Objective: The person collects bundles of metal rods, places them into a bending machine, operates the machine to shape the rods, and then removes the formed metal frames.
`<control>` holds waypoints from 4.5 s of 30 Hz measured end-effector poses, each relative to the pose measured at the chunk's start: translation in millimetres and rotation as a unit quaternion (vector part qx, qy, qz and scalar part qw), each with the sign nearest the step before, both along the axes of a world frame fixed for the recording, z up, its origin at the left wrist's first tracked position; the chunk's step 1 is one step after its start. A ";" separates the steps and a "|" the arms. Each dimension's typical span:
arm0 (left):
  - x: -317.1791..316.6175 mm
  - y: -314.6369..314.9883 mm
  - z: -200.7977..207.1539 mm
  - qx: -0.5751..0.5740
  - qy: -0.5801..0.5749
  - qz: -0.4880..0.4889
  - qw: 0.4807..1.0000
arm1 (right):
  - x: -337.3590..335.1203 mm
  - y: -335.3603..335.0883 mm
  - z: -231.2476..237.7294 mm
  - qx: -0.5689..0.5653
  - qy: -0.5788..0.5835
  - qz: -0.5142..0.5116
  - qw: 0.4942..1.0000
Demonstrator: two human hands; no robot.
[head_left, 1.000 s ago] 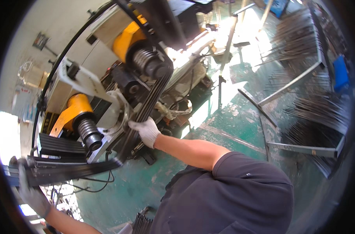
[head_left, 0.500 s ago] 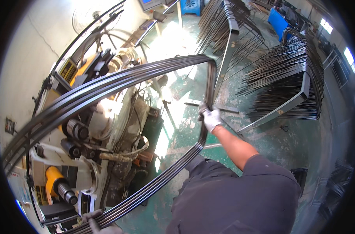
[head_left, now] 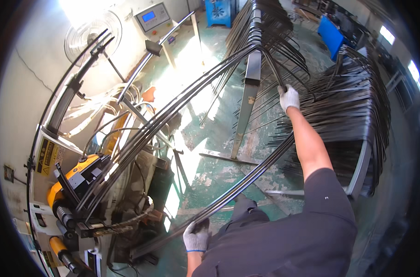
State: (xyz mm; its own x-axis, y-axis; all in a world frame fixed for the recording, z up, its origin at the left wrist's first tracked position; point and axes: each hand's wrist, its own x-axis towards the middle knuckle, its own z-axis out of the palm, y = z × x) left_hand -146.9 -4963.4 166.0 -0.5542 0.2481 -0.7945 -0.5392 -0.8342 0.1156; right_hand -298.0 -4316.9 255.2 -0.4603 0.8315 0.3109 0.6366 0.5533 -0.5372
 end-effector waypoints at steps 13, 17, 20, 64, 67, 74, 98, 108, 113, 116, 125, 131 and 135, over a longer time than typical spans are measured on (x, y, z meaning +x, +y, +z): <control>-41.4 44.7 65.9 -0.379 0.080 -0.115 0.915 | -139.9 243.2 31.5 0.212 -0.257 -0.033 0.942; 17.0 53.5 39.9 -0.342 0.067 -0.115 0.930 | -107.4 189.2 11.4 0.442 -0.055 0.027 0.895; 65.6 32.3 37.4 -0.370 0.048 -0.136 0.918 | -39.0 48.8 -56.0 0.497 0.009 0.004 0.868; 883.4 -456.2 0.2 -0.373 -0.473 0.603 0.523 | 1028.4 -1386.3 -265.6 0.286 -0.328 0.896 0.088; 888.8 -453.5 -18.8 -0.316 -0.451 0.669 0.499 | 1021.5 -1382.7 -309.6 0.241 -0.331 0.912 0.031; 870.6 -486.6 -37.6 -0.322 -0.405 0.582 0.628 | 1003.7 -1449.6 -267.8 0.228 -0.423 0.863 -0.158; 901.3 -530.4 -21.6 -0.396 -0.416 0.450 0.684 | 973.6 -1503.0 -261.1 -0.120 -0.854 0.502 -0.058; 900.3 -548.7 -15.9 -0.379 -0.358 0.558 0.645 | 1004.1 -1511.9 -154.6 0.027 -0.658 0.751 -0.050; 912.6 -579.4 -16.2 -0.320 -0.250 0.678 0.613 | 901.6 -1501.0 52.9 -0.059 -0.710 0.695 -0.099; 916.4 -618.9 -14.5 -0.254 -0.152 0.726 0.621 | 806.9 -1435.6 39.5 0.213 -0.590 0.779 -0.013; 903.2 -699.9 -94.4 -0.096 0.032 0.754 0.649 | 531.8 -1079.1 6.7 0.349 -0.406 0.808 0.246; 851.0 -634.2 -47.1 0.053 0.140 0.815 0.561 | 464.6 -937.7 15.3 0.248 -0.312 0.820 0.412; 859.1 -614.3 -43.3 -0.021 0.124 0.791 0.598 | 472.7 -935.8 -5.8 0.321 -0.147 0.843 0.407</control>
